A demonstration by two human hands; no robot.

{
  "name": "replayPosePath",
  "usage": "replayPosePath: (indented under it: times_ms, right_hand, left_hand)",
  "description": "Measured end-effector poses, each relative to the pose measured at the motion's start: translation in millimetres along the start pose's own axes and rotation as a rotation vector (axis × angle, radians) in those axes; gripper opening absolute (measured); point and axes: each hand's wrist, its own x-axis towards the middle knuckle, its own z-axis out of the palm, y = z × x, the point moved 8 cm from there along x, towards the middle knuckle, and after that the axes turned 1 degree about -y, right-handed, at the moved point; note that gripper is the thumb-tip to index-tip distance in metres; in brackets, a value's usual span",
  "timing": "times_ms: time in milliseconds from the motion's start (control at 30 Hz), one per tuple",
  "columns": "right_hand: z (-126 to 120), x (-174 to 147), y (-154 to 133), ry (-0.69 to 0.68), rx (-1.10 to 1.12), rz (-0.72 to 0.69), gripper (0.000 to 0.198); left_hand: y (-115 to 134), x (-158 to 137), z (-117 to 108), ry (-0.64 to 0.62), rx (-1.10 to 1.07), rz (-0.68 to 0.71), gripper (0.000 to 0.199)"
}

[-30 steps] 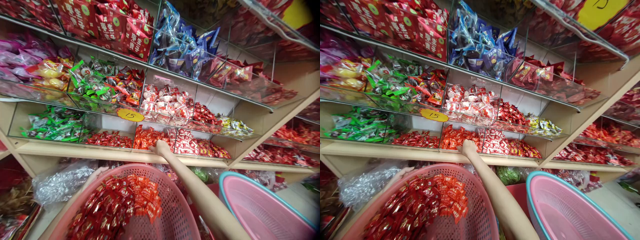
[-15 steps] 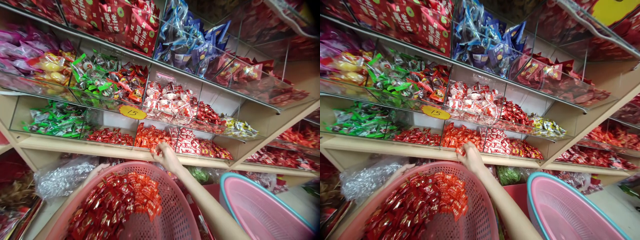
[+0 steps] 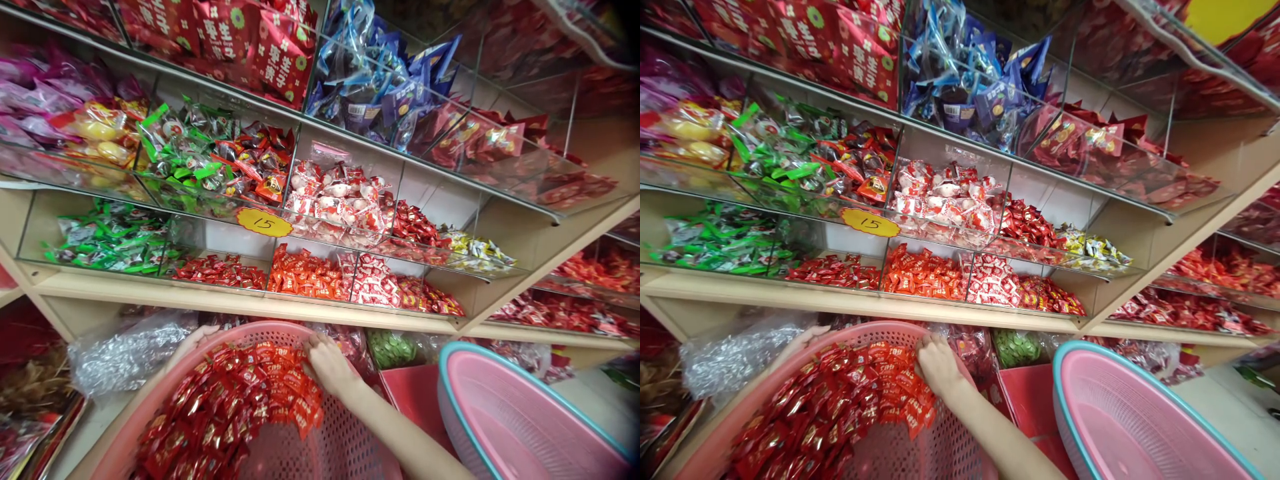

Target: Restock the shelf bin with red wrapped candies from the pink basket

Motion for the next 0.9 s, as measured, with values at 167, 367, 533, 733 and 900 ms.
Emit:
replayPosePath:
  times_ms: [167,367,533,733,900]
  right_hand:
    - [7.0,7.5,-4.5,-0.015,-0.035,0.031,0.015]
    - [11.0,12.2,-5.4,-0.001,-0.044,0.076,0.012]
    - [-11.5,14.7,1.3,0.103,0.02,0.074,0.003]
    - [-83.7,34.4,41.5,0.318,0.094,0.103,0.022]
    - [-104.6,62.1,87.6,0.228,0.119,0.116,0.017]
  left_hand:
    - [3.8,-0.6,0.1,-0.034,0.084,0.021,0.028]
    - [-0.8,6.2,-5.7,-0.046,0.058,-0.012,0.036]
    - [-0.2,21.5,-24.6,-0.032,0.091,0.009,0.032]
    - [-1.4,31.1,-36.5,-0.003,0.122,-0.004,0.044]
    - [5.8,14.8,-17.7,-0.029,0.105,0.05,0.033]
